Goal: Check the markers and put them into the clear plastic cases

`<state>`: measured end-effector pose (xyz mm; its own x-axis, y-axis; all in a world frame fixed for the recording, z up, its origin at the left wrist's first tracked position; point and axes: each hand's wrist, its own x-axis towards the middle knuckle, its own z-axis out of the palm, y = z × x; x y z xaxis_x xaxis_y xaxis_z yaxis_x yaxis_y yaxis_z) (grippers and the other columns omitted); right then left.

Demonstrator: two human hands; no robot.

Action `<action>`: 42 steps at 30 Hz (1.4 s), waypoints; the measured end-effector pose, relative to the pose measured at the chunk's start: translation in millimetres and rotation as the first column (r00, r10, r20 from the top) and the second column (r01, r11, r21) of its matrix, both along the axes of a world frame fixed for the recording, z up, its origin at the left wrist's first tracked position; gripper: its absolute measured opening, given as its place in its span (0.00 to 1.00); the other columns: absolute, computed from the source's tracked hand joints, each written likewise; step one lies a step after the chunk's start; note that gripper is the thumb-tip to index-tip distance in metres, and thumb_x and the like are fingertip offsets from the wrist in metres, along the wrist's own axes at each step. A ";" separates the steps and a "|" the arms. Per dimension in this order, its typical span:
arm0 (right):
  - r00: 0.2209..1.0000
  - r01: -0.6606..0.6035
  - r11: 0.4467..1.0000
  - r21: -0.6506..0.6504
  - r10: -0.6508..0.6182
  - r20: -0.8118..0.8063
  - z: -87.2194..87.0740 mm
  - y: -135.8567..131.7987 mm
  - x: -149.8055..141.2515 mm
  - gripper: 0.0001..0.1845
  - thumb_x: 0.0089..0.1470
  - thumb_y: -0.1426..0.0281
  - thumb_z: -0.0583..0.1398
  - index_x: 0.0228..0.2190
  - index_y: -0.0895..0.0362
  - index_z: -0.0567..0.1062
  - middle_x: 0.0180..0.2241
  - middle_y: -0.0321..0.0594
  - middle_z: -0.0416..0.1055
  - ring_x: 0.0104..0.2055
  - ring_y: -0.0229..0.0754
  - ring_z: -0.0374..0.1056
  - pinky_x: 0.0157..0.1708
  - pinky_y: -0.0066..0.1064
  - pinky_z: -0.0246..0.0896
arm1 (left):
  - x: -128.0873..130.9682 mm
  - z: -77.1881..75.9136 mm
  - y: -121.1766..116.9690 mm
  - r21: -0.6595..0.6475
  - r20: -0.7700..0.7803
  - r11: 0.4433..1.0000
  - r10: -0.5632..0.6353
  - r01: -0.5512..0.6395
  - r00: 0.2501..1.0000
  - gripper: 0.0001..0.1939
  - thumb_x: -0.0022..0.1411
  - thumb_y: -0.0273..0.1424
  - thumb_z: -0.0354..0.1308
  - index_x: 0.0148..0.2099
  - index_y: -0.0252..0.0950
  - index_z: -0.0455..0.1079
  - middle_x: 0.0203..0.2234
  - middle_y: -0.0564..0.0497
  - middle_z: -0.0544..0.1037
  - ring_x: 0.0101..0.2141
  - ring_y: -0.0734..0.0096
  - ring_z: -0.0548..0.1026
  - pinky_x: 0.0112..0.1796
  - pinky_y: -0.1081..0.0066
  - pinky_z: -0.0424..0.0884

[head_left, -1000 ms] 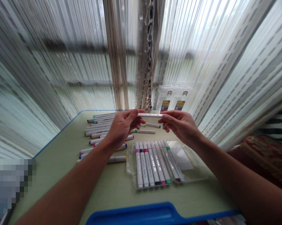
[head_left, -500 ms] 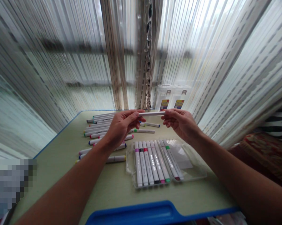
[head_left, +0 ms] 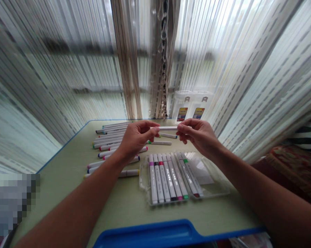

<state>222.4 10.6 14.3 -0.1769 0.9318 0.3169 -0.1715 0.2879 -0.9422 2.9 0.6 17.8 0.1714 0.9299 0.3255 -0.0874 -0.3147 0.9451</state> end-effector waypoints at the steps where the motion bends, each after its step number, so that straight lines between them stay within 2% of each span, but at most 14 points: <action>1: 0.999 -0.001 1.000 0.019 0.001 0.033 -0.5 -0.9 -1.0 0.15 0.44 0.62 0.74 0.28 0.58 0.79 0.24 0.39 0.77 0.21 0.35 0.69 0.18 0.25 0.60 | 0.7 -0.4 -0.3 0.003 -0.033 1.000 0.001 -0.001 0.999 0.13 0.53 0.33 0.70 0.38 0.30 0.78 0.23 0.50 0.78 0.22 0.78 0.70 0.25 0.76 0.65; 5: 0.983 0.004 0.997 0.071 -0.016 0.181 -0.1 -5.4 -5.4 0.18 0.42 0.59 0.74 0.27 0.59 0.81 0.21 0.37 0.74 0.18 0.34 0.65 0.17 0.26 0.58 | 4.5 -1.0 -3.2 0.008 -0.113 1.000 -0.019 0.020 0.993 0.13 0.52 0.34 0.70 0.37 0.31 0.77 0.22 0.51 0.77 0.21 0.76 0.70 0.23 0.75 0.65; 8: 0.957 0.046 0.993 0.111 -0.076 0.279 1.0 -8.4 -7.5 0.19 0.41 0.57 0.74 0.26 0.60 0.81 0.20 0.38 0.74 0.19 0.34 0.64 0.17 0.26 0.57 | 8.0 -0.6 -6.7 0.020 -0.166 1.000 -0.006 0.009 0.986 0.12 0.53 0.33 0.70 0.36 0.31 0.77 0.21 0.52 0.76 0.20 0.77 0.70 0.23 0.75 0.66; 12: 0.887 0.097 0.950 0.298 -0.219 0.407 0.2 -10.2 -7.7 0.18 0.44 0.56 0.73 0.25 0.60 0.82 0.22 0.40 0.76 0.23 0.36 0.66 0.22 0.28 0.59 | 11.4 -1.9 -8.9 0.059 -0.239 0.998 -0.007 0.022 0.971 0.11 0.56 0.33 0.68 0.38 0.31 0.77 0.22 0.50 0.77 0.21 0.75 0.71 0.24 0.74 0.67; 15: 0.840 0.100 0.913 0.397 -0.291 0.458 -1.1 -11.1 -6.8 0.18 0.46 0.55 0.72 0.24 0.59 0.82 0.22 0.41 0.76 0.24 0.37 0.66 0.23 0.29 0.58 | 13.1 -2.3 -10.1 0.061 -0.254 0.996 -0.051 0.068 0.966 0.10 0.59 0.33 0.66 0.40 0.30 0.77 0.25 0.46 0.80 0.23 0.73 0.74 0.26 0.72 0.70; 20: 0.813 0.131 0.892 0.433 -0.346 0.468 -0.8 -12.8 -6.6 0.19 0.45 0.54 0.72 0.22 0.59 0.81 0.20 0.40 0.75 0.22 0.36 0.64 0.21 0.28 0.55 | 15.8 0.6 -13.7 0.048 -0.246 0.993 -0.097 0.112 0.964 0.08 0.61 0.29 0.62 0.40 0.29 0.78 0.26 0.45 0.80 0.23 0.74 0.74 0.27 0.72 0.71; 23: 0.827 0.122 0.911 0.393 -0.313 0.467 0.5 -13.0 -7.1 0.18 0.45 0.56 0.72 0.22 0.59 0.82 0.20 0.40 0.75 0.22 0.36 0.64 0.21 0.28 0.54 | 15.8 -0.4 -12.3 0.046 -0.222 0.992 -0.105 0.117 0.969 0.08 0.62 0.29 0.61 0.41 0.29 0.77 0.26 0.47 0.79 0.22 0.75 0.73 0.26 0.73 0.70; 30: 0.924 0.009 0.987 0.162 -0.071 0.376 0.6 -10.7 -5.7 0.13 0.51 0.61 0.69 0.32 0.58 0.85 0.22 0.38 0.76 0.19 0.31 0.58 0.18 0.27 0.49 | 8.8 -8.6 0.2 0.051 -0.111 0.997 -0.045 0.051 0.993 0.07 0.63 0.28 0.58 0.40 0.30 0.76 0.23 0.53 0.73 0.20 0.78 0.69 0.23 0.75 0.66; 37: 0.987 0.013 1.000 0.000 -0.013 0.161 2.4 -9.2 -6.0 0.10 0.50 0.63 0.70 0.34 0.55 0.85 0.25 0.41 0.77 0.19 0.31 0.58 0.16 0.27 0.49 | 3.4 -8.4 6.1 -0.059 0.094 0.998 0.008 -0.002 0.995 0.06 0.63 0.26 0.57 0.38 0.31 0.75 0.22 0.53 0.71 0.21 0.79 0.68 0.23 0.76 0.66; 42: 0.999 -0.007 0.996 -0.087 0.010 0.032 6.9 -10.0 -6.4 0.11 0.46 0.64 0.72 0.32 0.56 0.85 0.24 0.42 0.77 0.20 0.32 0.59 0.16 0.26 0.50 | -0.8 -7.7 8.9 -0.100 0.189 0.994 0.049 -0.031 0.981 0.07 0.63 0.25 0.56 0.37 0.31 0.76 0.21 0.54 0.71 0.20 0.79 0.68 0.22 0.76 0.64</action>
<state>216.1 0.5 21.2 -0.1941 0.9540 0.2285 -0.1421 0.2031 -0.9688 2.0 9.5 10.1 0.0771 0.9633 0.2571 -0.2581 -0.2298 0.9384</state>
